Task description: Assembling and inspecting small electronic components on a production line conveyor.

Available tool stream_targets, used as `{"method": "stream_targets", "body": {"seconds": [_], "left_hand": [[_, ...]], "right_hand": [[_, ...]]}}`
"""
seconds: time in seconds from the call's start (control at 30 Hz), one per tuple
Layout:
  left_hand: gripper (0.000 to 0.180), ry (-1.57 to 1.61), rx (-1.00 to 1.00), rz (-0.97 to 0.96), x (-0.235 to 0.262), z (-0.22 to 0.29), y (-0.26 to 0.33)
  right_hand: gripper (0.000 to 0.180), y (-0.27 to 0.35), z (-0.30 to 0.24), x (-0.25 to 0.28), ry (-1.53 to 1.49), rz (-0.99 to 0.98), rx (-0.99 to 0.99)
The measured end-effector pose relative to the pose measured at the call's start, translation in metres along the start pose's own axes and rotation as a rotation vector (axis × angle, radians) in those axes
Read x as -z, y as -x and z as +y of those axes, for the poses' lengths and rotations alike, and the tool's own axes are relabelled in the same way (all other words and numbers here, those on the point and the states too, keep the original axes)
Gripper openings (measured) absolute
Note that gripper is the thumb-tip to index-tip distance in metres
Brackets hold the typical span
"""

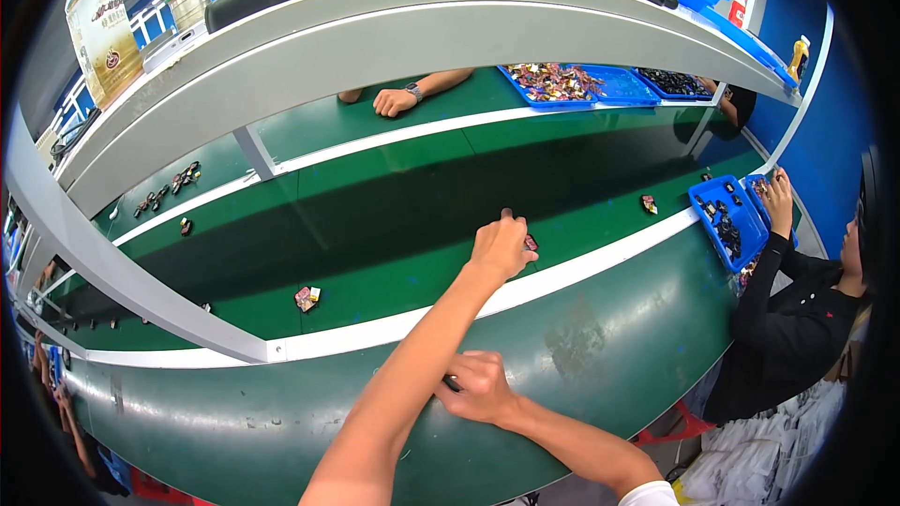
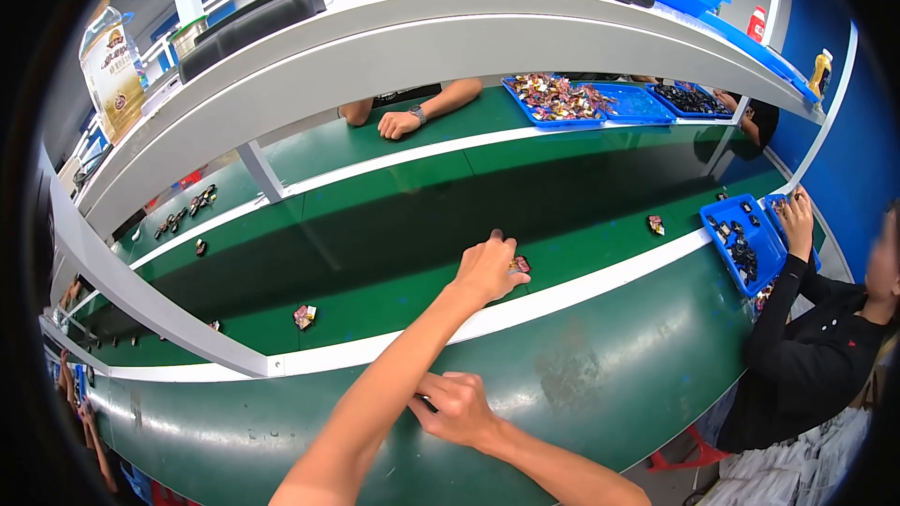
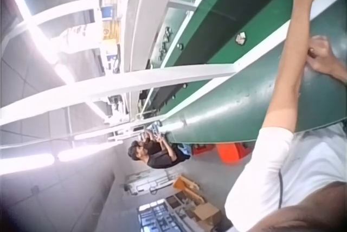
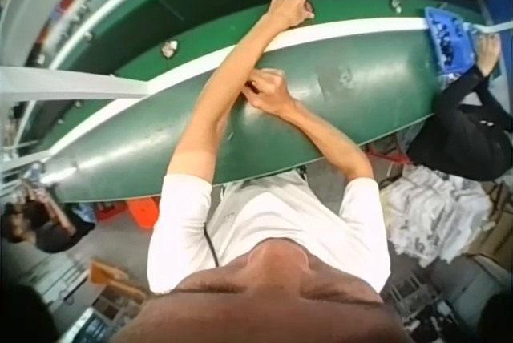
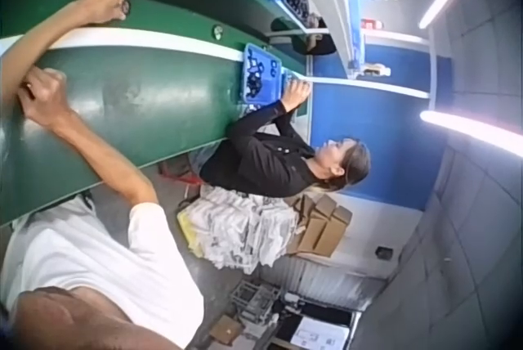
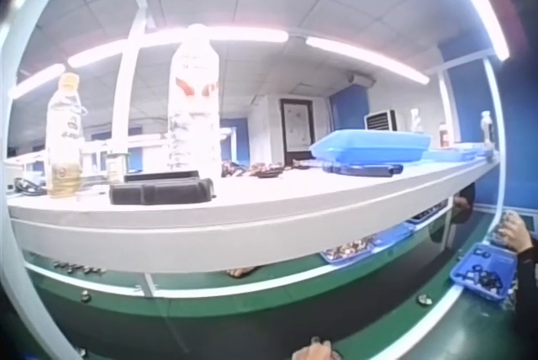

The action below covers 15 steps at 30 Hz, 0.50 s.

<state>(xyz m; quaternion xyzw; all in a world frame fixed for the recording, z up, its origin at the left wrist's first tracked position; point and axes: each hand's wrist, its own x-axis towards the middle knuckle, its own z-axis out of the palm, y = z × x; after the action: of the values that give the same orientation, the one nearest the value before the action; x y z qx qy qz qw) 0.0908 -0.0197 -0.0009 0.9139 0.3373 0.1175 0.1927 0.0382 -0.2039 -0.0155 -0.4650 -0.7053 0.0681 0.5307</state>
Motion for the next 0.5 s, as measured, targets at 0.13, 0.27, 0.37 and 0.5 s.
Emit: {"method": "stream_targets", "body": {"seconds": [0.13, 0.27, 0.37, 0.5], "left_hand": [[0.045, -0.076, -0.072, 0.057, 0.020, -0.028, 0.021], [0.041, -0.146, -0.092, -0.095, 0.057, -0.061, 0.048], [0.052, -0.109, -0.172, -0.011, 0.070, -0.096, 0.064], [0.059, 0.051, 0.118, 0.136, 0.062, -0.103, 0.080]], "right_hand": [[0.015, 0.001, 0.001, -0.004, -0.072, -0.008, 0.014], [0.012, 0.003, 0.003, -0.002, -0.078, -0.002, -0.012], [0.011, 0.000, -0.003, -0.001, -0.070, -0.023, -0.029], [0.010, -0.002, -0.003, 0.000, -0.071, -0.028, -0.050]]}}
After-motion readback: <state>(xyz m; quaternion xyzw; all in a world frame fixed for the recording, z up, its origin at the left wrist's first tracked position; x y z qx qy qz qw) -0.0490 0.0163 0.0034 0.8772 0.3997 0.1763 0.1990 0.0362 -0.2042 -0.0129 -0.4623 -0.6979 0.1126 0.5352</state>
